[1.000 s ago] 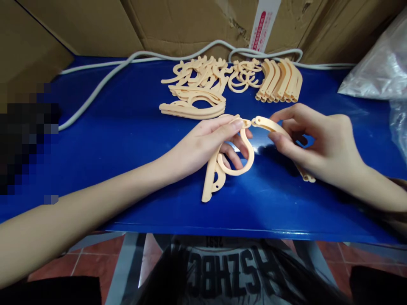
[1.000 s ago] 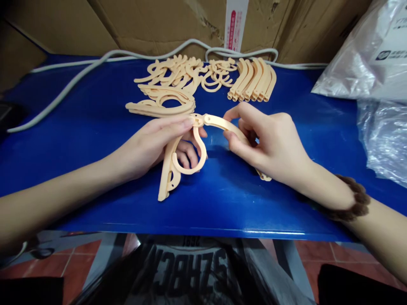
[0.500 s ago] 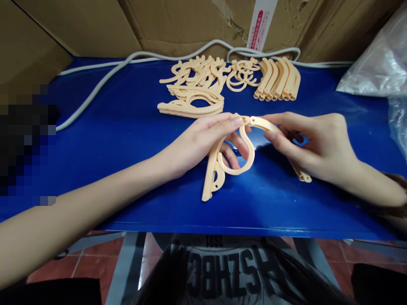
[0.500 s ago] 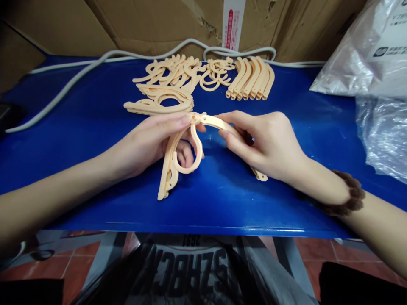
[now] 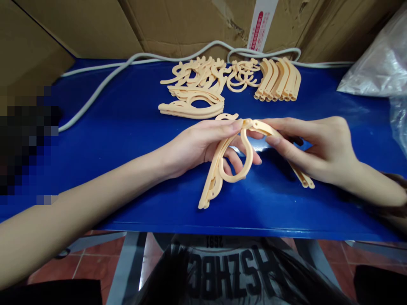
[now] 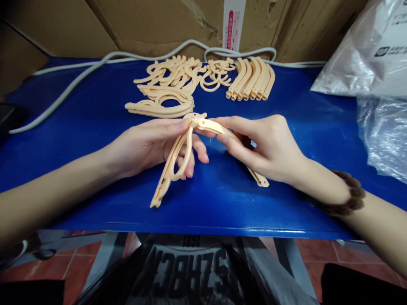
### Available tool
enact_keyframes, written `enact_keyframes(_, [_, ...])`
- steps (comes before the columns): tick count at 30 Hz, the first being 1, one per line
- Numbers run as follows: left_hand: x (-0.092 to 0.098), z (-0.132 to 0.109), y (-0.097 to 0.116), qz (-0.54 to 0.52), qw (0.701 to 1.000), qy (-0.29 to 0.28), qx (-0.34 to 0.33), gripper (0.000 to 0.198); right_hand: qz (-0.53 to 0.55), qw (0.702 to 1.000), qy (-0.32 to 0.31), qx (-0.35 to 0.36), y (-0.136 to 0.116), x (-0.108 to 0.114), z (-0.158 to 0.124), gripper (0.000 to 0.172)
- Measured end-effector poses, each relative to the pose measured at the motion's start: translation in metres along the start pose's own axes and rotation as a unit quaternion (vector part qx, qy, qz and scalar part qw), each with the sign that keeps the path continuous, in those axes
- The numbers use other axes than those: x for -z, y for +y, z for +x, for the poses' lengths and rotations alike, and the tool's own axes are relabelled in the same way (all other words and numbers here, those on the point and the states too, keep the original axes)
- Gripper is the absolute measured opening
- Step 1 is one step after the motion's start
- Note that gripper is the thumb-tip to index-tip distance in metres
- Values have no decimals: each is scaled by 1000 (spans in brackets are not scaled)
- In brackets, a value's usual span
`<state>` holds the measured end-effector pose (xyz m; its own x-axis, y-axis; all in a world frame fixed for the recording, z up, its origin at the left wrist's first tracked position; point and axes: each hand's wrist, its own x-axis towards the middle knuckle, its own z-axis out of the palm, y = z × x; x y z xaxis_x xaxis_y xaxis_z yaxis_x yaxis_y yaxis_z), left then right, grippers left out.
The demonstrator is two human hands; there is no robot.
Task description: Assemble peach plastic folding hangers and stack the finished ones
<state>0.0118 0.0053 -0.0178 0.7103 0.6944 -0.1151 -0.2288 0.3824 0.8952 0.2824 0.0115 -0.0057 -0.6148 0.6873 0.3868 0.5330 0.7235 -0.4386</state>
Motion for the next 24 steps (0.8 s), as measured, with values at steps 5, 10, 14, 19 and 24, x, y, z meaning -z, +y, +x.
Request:
enact_keyframes(5, [1, 0, 1, -8, 1000, 3, 7, 22, -1, 1000, 11, -4, -2, -1, -2, 39])
enact_keyframes(10, [2, 3, 0, 0, 1000, 10, -7, 31, -15, 1000, 24, -12, -1, -2, -4, 38])
enact_keyframes(14, [-1, 3, 2, 30, 999, 39, -1, 31, -11, 1000, 22, -16, -2, -3, -3, 38])
enact_keyframes(19, [-4, 3, 4, 61, 997, 54, -5, 25, 1, 999, -2, -44, -3, 0, -1, 41])
enact_keyframes(24, [-6, 3, 2, 49, 997, 62, 5, 21, 49, 998, -24, -34, -2, 0, 4, 44])
